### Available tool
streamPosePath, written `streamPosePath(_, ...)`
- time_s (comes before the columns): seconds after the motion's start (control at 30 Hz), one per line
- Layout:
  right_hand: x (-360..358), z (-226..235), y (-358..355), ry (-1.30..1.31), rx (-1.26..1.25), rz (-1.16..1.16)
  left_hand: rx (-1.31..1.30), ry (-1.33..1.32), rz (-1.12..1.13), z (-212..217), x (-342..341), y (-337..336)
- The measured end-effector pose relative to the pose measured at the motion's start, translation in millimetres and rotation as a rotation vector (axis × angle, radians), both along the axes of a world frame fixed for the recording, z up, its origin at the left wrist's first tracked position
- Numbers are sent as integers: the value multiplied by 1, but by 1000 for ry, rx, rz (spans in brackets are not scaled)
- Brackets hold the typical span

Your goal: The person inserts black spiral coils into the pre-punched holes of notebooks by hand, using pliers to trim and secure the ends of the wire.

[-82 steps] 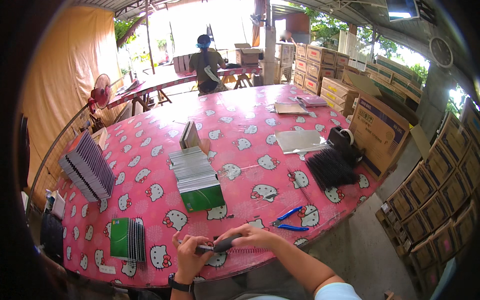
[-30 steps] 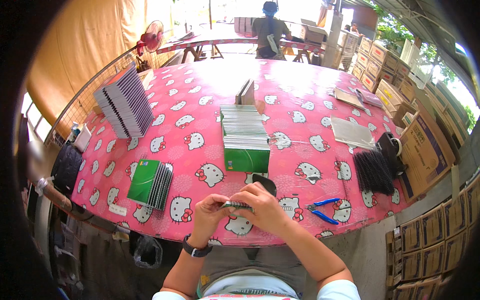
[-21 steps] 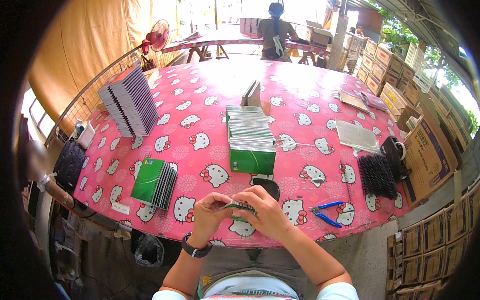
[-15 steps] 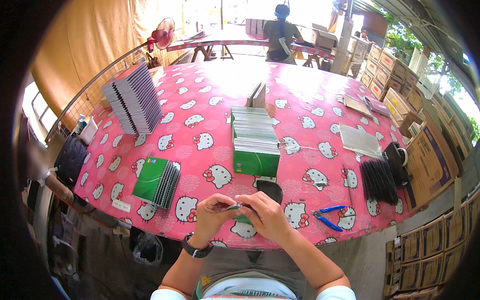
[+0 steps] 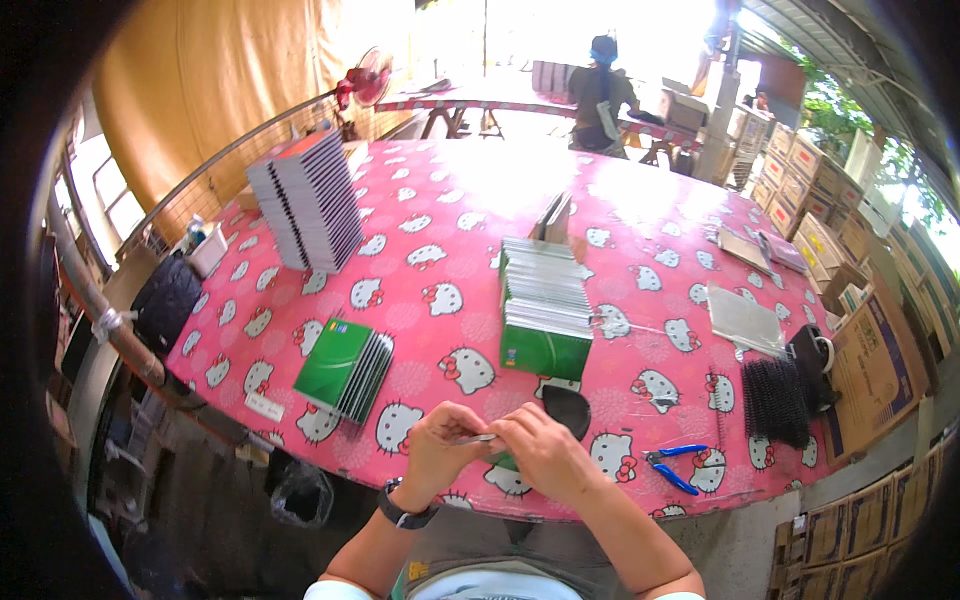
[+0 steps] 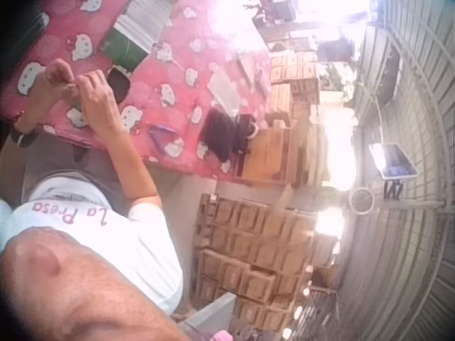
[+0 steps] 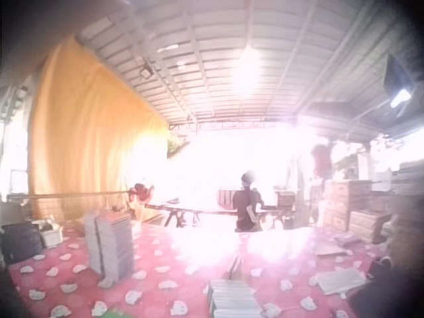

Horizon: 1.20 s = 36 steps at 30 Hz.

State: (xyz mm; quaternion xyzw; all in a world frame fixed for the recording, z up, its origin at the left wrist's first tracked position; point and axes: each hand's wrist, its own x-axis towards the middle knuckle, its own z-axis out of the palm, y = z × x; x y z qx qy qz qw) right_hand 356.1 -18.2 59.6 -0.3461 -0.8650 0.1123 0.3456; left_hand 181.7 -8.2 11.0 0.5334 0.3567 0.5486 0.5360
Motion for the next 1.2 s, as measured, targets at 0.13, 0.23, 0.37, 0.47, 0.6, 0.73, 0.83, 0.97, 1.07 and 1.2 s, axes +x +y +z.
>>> streamPosePath(0.13, -9, 7, 8, 91, -49, -42, 141, -30, 200, 13, -30, 3)
streamPosePath(0.23, 26, -15, 25, 53, -134, -270, 145, -150, 596, 45, -80, 13)
streamPosePath(0.37, 52, -64, 17, -334, -115, -422, 160, 218, 934, 21, -154, 39)
streamPosePath(0.47, 63, -77, 16, -281, -174, -452, 167, 657, 1105, -8, -183, 45)
streamPosePath(0.6, 85, -63, 6, -315, -275, -752, 290, 788, 1227, -29, -188, 43)
streamPosePath(0.73, 112, -63, 16, -350, -144, -866, 200, 627, 1183, -34, -181, 50)
streamPosePath(0.83, 107, -59, 60, -202, 174, -639, 256, 667, 1193, -34, -178, 53)
streamPosePath(0.97, 48, -59, 122, -165, 322, -601, 492, 846, 1299, -5, -166, 42)
streamPosePath(1.07, 56, -53, 138, -154, 265, -567, 638, 798, 1167, 26, -122, 31)
streamPosePath(1.2, 57, -44, 127, -46, 208, -519, 820, 745, 751, 38, -41, 19)
